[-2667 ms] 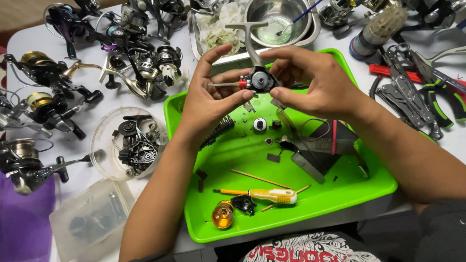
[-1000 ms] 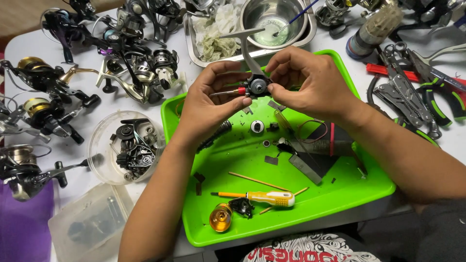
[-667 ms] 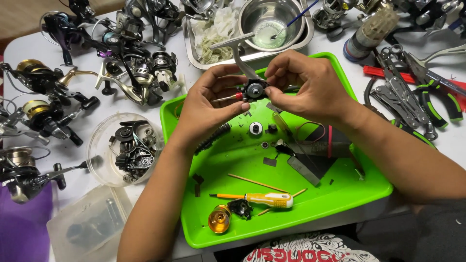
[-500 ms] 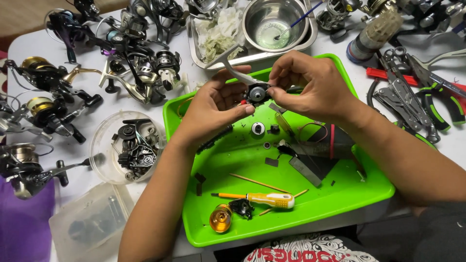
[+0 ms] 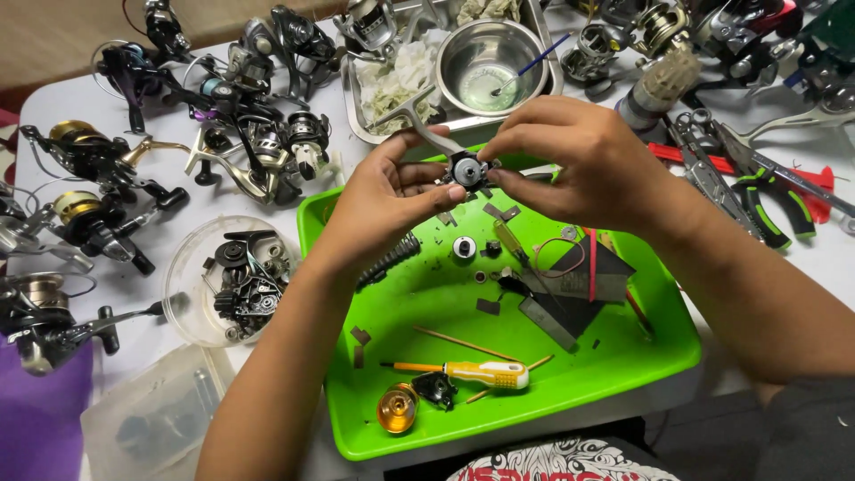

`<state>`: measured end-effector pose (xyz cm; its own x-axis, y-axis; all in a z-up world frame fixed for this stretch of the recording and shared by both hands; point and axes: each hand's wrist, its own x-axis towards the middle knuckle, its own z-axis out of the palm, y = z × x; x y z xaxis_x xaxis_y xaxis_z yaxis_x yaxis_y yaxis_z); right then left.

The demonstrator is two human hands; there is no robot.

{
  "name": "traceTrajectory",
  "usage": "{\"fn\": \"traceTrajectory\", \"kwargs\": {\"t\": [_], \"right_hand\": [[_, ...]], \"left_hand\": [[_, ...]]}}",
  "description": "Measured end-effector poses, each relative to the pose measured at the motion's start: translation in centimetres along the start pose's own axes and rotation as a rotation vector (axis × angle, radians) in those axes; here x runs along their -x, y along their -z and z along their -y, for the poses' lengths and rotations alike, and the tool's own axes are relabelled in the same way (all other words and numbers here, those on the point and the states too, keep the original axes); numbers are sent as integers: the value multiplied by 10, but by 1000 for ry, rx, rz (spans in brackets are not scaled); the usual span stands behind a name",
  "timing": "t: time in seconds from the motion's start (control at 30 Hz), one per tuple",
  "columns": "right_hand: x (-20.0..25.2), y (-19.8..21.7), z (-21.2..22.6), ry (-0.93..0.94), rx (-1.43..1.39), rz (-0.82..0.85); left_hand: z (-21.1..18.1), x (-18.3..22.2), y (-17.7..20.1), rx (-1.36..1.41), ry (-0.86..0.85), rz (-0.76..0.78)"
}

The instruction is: Repairing and assembling internal components of a fishing reel using a screwdriver and lubricant.

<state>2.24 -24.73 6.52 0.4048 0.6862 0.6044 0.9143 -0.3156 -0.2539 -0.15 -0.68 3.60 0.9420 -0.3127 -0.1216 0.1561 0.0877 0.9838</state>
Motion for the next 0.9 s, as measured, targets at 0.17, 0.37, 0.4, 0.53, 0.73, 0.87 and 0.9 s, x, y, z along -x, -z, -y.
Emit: {"fn": "traceTrajectory", "kwargs": {"t": [0.17, 0.37, 0.4, 0.53, 0.73, 0.87, 0.9], "right_hand": [[-1, -3, 2, -81, -28, 3], [7, -34, -9, -801, -678, 63], [13, -43, -18, -884, -905, 36], [16, -49, -26, -913, -934, 73], [28, -58, -39, -944, -1015, -61], [32, -61, -50, -1005, -1023, -212], [32, -61, -52, -1015, -1011, -244]], "left_hand": [[12, 0, 7, 46, -20, 53], [55, -16, 23, 85, -62, 77], [69, -23, 29, 61, -86, 83], [50, -11, 19, 25, -98, 55], [46, -14, 24, -102, -125, 14], [39, -13, 29, -385, -69, -148], [41, -15, 30, -500, -32, -195]]}}
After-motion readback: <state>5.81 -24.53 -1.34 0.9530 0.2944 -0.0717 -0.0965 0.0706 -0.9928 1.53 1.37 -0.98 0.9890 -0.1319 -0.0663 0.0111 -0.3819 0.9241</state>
